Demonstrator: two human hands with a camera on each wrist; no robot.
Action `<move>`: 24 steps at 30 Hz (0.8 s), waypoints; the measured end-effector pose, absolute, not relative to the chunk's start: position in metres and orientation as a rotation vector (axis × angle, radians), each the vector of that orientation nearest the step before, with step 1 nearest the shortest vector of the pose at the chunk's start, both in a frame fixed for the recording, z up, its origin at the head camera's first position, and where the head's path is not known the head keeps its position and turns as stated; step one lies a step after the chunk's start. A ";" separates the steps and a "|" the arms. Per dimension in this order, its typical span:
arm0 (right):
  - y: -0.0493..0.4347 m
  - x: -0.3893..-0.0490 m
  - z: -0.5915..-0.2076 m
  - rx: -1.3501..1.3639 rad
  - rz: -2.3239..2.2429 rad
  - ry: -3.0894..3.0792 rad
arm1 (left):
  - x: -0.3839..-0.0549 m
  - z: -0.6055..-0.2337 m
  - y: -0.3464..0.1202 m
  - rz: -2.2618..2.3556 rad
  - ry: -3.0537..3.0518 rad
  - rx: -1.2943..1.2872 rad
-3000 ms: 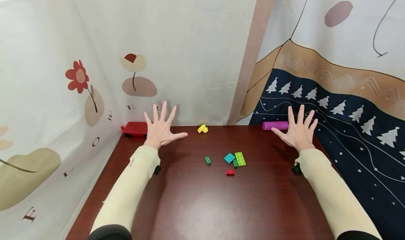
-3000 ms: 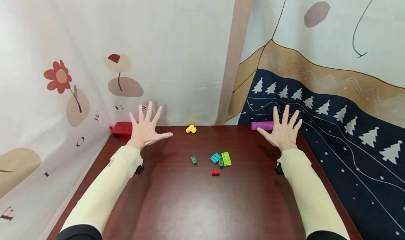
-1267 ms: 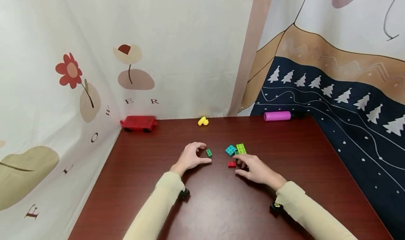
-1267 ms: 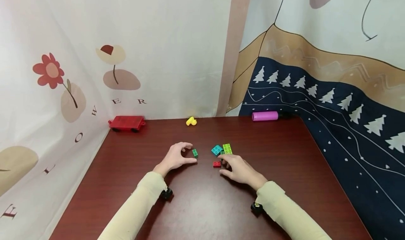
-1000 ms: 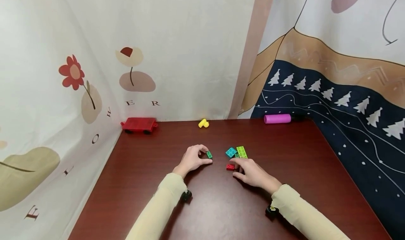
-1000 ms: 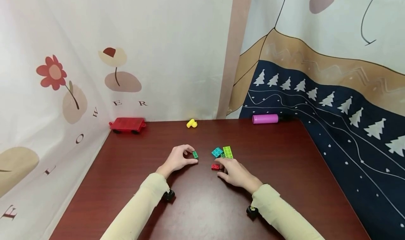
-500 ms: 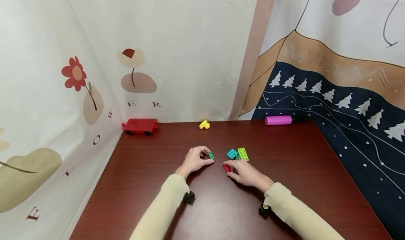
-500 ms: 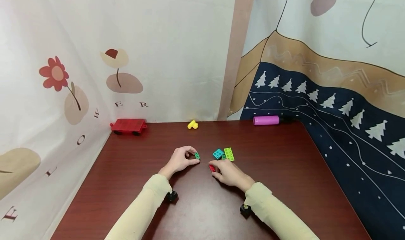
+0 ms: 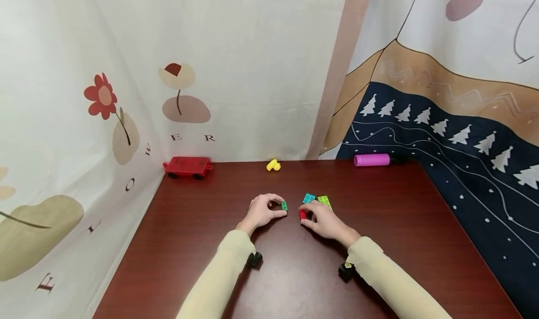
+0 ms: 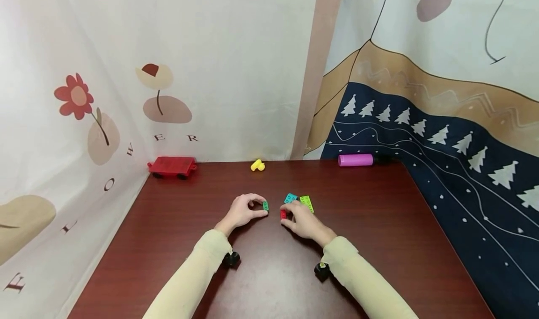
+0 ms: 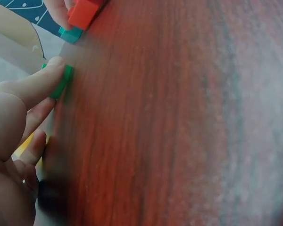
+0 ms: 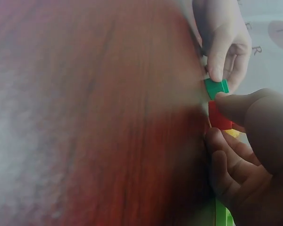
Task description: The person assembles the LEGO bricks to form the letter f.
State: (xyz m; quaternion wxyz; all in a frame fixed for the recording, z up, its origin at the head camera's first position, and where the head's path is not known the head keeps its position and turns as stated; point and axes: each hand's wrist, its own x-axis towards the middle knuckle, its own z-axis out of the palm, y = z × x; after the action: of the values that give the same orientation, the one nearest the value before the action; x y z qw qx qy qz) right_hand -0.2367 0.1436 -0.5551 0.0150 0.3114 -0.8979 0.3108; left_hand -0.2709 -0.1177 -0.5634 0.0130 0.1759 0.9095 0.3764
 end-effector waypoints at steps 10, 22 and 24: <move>0.133 -0.256 -0.551 0.749 1.147 -2.843 | -0.275 -0.566 -0.117 1.180 2.831 0.526; 0.105 -0.264 -0.550 0.721 1.301 -2.736 | -0.272 -0.568 -0.113 1.232 2.827 0.487; 0.102 -0.264 -0.551 0.741 1.323 -2.716 | -0.272 -0.568 -0.113 1.248 2.817 0.483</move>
State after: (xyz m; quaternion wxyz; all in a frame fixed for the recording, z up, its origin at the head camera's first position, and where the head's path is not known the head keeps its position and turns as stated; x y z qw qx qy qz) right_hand -0.2644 0.1022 -0.5509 0.0157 0.2381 -0.8731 0.4252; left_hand -0.2719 -0.1134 -0.5683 0.0115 0.1550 0.9032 0.4001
